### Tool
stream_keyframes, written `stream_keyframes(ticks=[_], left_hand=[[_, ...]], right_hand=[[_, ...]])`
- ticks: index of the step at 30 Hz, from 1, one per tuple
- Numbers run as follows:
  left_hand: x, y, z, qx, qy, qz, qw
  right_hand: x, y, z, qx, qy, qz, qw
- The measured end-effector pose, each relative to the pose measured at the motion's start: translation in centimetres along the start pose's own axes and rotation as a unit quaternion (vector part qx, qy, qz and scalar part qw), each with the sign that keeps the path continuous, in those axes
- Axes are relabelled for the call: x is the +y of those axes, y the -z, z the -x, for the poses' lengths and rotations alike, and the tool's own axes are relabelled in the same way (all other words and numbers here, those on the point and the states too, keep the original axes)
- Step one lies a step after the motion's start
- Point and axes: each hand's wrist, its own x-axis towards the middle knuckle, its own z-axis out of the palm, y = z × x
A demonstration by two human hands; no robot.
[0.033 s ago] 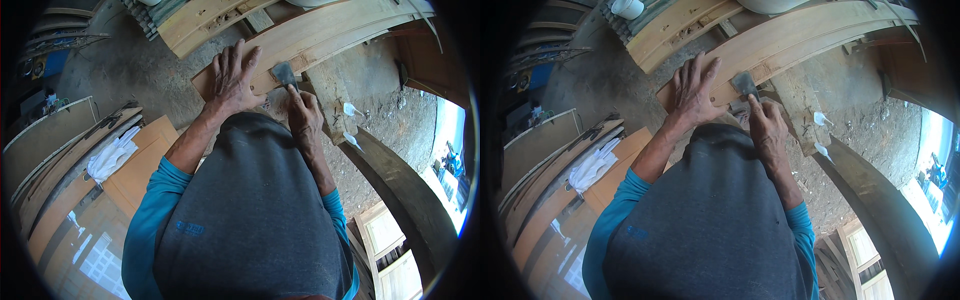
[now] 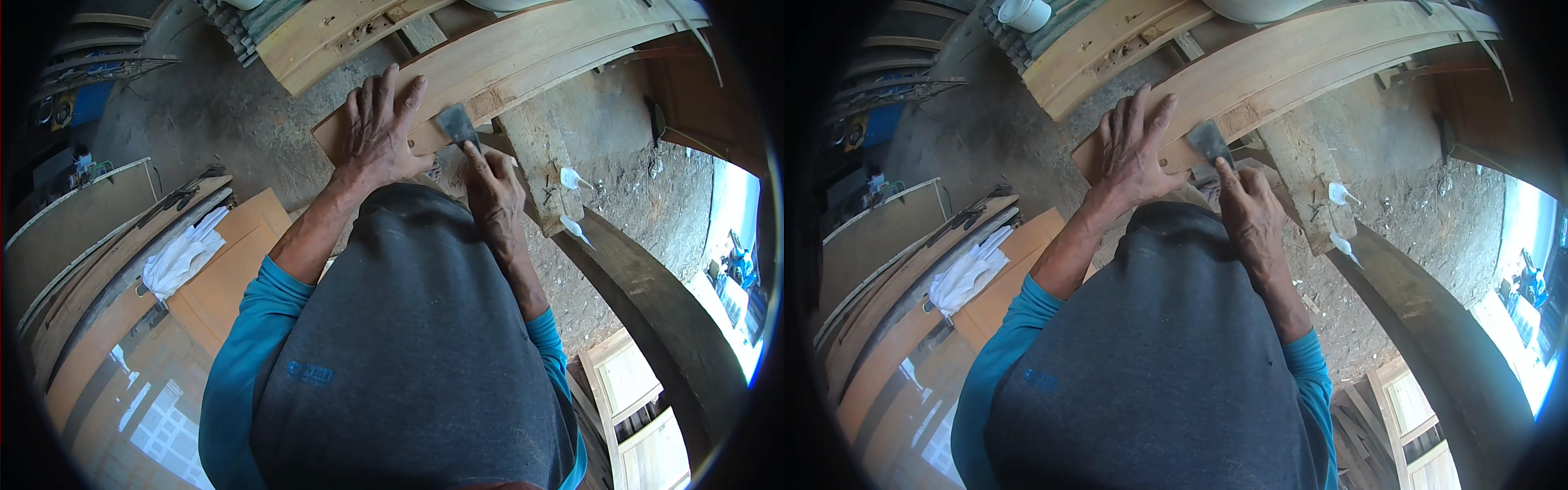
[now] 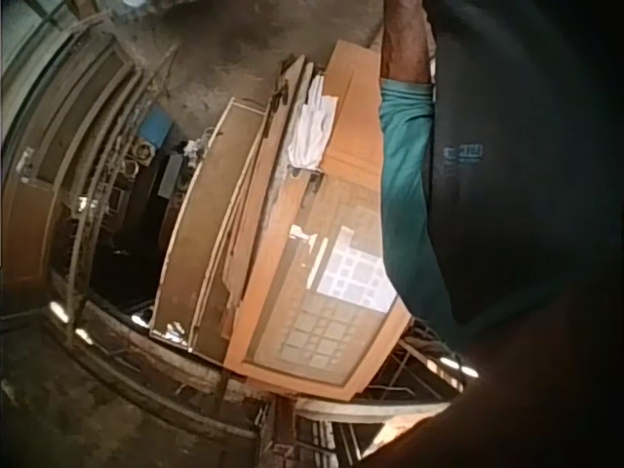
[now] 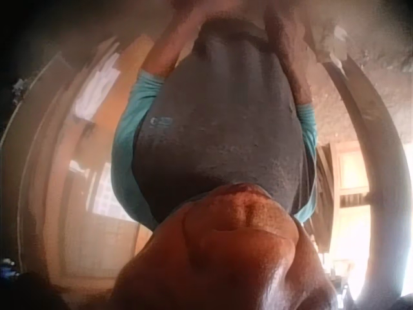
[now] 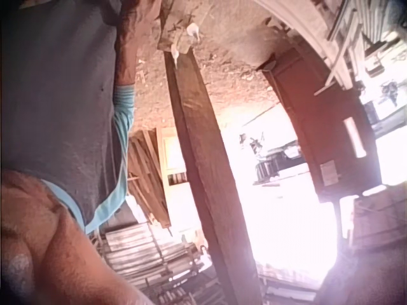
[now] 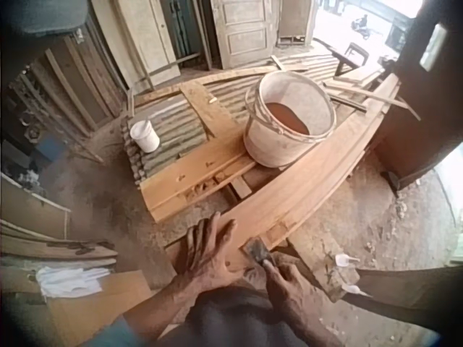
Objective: The person uses a metal scraper to clean the surface of a wood plank, pushing the tool across the wood grain and checking the surface with their hand.
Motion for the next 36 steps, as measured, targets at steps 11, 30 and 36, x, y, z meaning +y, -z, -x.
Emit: stream_keyframes(ticks=[11,30,36], left_hand=[[-0.1,-0.1,0.1,0.011,-0.001,-0.006,1.000],[-0.1,-0.1,0.2,0.014,-0.004,0.004,1.000],[-0.2,-0.5,0.2,0.023,-0.008,-0.001,1.000]], right_hand=[[-0.9,0.3,0.1,-0.032,-0.058,-0.072,0.995],[-0.6,0.4,0.5,0.028,-0.075,-0.103,0.992],[-0.9,1.1,0.2,0.026,-0.068,-0.102,0.992]])
